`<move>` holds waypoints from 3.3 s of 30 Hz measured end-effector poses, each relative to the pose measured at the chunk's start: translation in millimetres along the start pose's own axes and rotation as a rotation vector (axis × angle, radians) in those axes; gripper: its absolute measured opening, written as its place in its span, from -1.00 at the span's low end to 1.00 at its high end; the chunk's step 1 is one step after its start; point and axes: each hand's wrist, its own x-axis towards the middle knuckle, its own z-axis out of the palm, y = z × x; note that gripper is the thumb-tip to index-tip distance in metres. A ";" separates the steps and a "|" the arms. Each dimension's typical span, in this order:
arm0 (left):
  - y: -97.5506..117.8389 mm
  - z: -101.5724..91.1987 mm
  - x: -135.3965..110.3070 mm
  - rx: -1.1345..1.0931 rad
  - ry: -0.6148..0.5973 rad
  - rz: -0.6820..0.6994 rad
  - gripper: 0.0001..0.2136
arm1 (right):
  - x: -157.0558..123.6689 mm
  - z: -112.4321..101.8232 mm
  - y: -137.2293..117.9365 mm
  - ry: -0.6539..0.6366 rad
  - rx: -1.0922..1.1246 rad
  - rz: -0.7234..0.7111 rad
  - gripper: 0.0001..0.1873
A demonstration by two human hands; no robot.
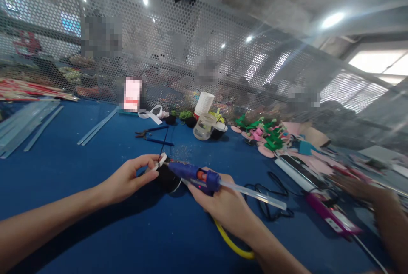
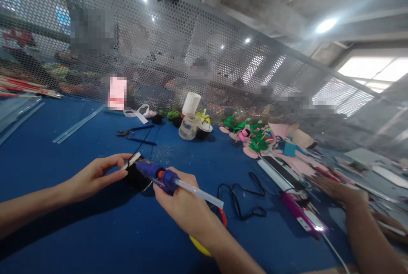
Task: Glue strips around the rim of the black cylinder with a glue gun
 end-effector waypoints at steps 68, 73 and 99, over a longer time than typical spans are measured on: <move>-9.0 -13.1 0.2 0.092 -0.185 0.118 -0.89 | 10.5 -11.0 4.9 -0.173 0.156 0.266 -0.77; -9.6 -12.2 0.6 0.070 -0.176 0.128 -0.89 | 7.4 -11.3 -1.0 -0.159 0.123 0.271 -0.75; -7.9 -11.9 2.0 0.019 -0.198 0.121 -0.87 | 18.5 -12.3 16.6 -0.175 0.228 0.247 -0.73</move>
